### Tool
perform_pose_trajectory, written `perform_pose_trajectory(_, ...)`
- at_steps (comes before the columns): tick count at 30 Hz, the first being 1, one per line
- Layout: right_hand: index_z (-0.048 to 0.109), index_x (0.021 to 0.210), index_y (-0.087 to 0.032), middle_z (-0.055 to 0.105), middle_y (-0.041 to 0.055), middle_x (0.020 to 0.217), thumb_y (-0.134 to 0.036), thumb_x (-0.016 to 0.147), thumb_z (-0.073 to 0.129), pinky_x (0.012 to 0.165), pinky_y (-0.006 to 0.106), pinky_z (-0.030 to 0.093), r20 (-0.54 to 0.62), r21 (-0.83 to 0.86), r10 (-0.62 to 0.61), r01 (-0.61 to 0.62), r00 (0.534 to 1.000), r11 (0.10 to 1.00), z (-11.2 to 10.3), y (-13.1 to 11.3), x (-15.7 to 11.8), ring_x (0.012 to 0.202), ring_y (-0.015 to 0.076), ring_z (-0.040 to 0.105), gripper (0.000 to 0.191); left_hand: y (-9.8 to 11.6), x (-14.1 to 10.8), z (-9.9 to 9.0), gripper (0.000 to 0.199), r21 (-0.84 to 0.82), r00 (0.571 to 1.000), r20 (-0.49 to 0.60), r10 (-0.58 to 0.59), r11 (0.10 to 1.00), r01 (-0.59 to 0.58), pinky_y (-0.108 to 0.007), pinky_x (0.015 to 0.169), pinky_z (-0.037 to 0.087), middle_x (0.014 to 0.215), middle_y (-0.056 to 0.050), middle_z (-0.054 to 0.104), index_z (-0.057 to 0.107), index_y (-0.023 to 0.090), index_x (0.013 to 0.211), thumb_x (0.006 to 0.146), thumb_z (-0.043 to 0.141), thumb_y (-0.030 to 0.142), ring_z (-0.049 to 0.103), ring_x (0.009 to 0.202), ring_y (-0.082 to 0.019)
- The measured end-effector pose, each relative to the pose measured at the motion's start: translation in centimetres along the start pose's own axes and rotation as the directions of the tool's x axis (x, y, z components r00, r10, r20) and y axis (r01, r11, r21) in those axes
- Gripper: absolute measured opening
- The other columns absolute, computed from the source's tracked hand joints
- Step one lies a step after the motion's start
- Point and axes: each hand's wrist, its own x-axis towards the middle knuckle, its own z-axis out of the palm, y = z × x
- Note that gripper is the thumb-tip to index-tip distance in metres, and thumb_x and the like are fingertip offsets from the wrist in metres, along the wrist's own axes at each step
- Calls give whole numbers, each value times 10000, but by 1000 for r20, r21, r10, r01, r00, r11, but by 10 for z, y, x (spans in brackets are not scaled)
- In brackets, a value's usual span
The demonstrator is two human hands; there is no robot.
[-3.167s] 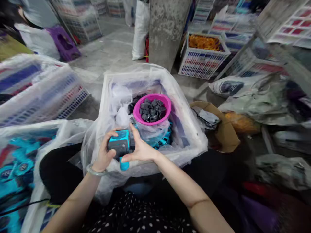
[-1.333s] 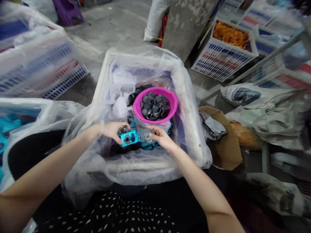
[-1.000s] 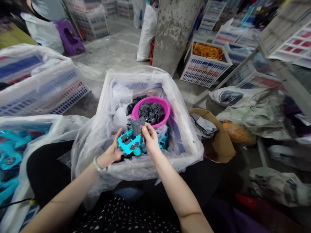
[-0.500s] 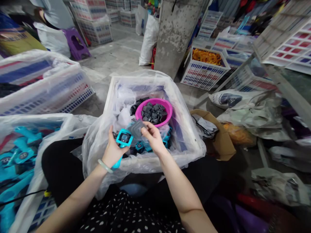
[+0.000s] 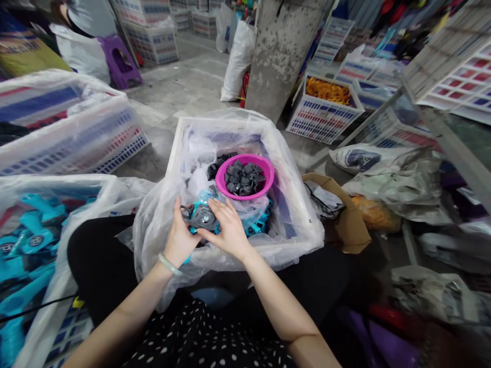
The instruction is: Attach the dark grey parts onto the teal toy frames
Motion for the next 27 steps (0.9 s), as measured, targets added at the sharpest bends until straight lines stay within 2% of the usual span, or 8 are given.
perform_pose_trajectory(7,412,1572,-178,595,172,1466,-506,875,727,1235,547,356,65,-56,-93,96,994,994,-4,2,0,1424,326,518,832,-4,-4,-11,1170,-74,992,89,87,994,-80,-501,1092,518,1556,-199,449,75,218,1648,703,765,196,608,1301,-342)
perform_pose_trajectory(11,456,1531,-204,649,144,1399,-443,889,701,1169,491,459,51,3,-135,135,990,991,-6,-2,1,1320,303,615,727,-10,-5,-14,988,-481,978,194,76,876,28,-501,1138,498,1661,-152,324,98,251,1648,819,628,351,531,1406,-320)
perform_pose_trajectory(14,492,1491,-224,644,144,1390,-429,887,704,1218,517,385,107,56,-139,134,985,989,-9,-6,5,1347,298,588,672,-7,-3,-12,912,-561,978,200,-59,812,164,-522,1199,434,1621,-148,407,226,231,1617,845,646,477,488,1443,-330)
perform_pose_trajectory(17,418,1527,-221,503,173,1519,-560,778,804,1257,558,286,109,221,13,-37,994,975,-6,-11,8,1463,332,450,909,2,-1,-11,971,-519,983,160,-89,839,160,-515,1172,468,1518,-154,533,358,211,1556,754,779,562,540,1389,-353)
perform_pose_trajectory(20,340,1522,-221,501,184,1487,-711,645,839,1156,528,438,193,608,186,-267,963,748,7,-14,5,1382,346,528,1122,9,-2,-14,957,-588,985,169,32,805,75,-484,1123,519,1440,-134,608,489,219,1486,690,816,638,585,1334,-358)
perform_pose_trajectory(23,429,1358,-241,607,128,1321,-678,588,893,1052,455,534,244,808,266,-347,932,476,22,-15,-1,1200,303,653,1001,12,-2,-15,887,-630,986,156,62,775,51,-490,1087,537,1356,-127,672,606,218,1405,649,858,608,615,1283,-383)
perform_pose_trajectory(25,444,1296,-240,608,109,1291,-631,557,930,1053,433,532,238,830,310,-358,921,428,27,-12,-4,1180,287,657,967,11,-2,-14,831,-647,988,150,24,758,80,-489,1083,531,1314,-120,699,646,222,1374,647,876,551,627,1261,-390)
perform_pose_trajectory(27,423,1318,-231,598,116,1299,-629,593,912,1046,431,536,302,784,290,-410,908,467,24,-7,-5,1183,280,651,961,9,-1,-10,809,-666,985,169,-23,734,132,-487,1093,516,1294,-112,711,659,226,1361,638,892,505,623,1265,-387)
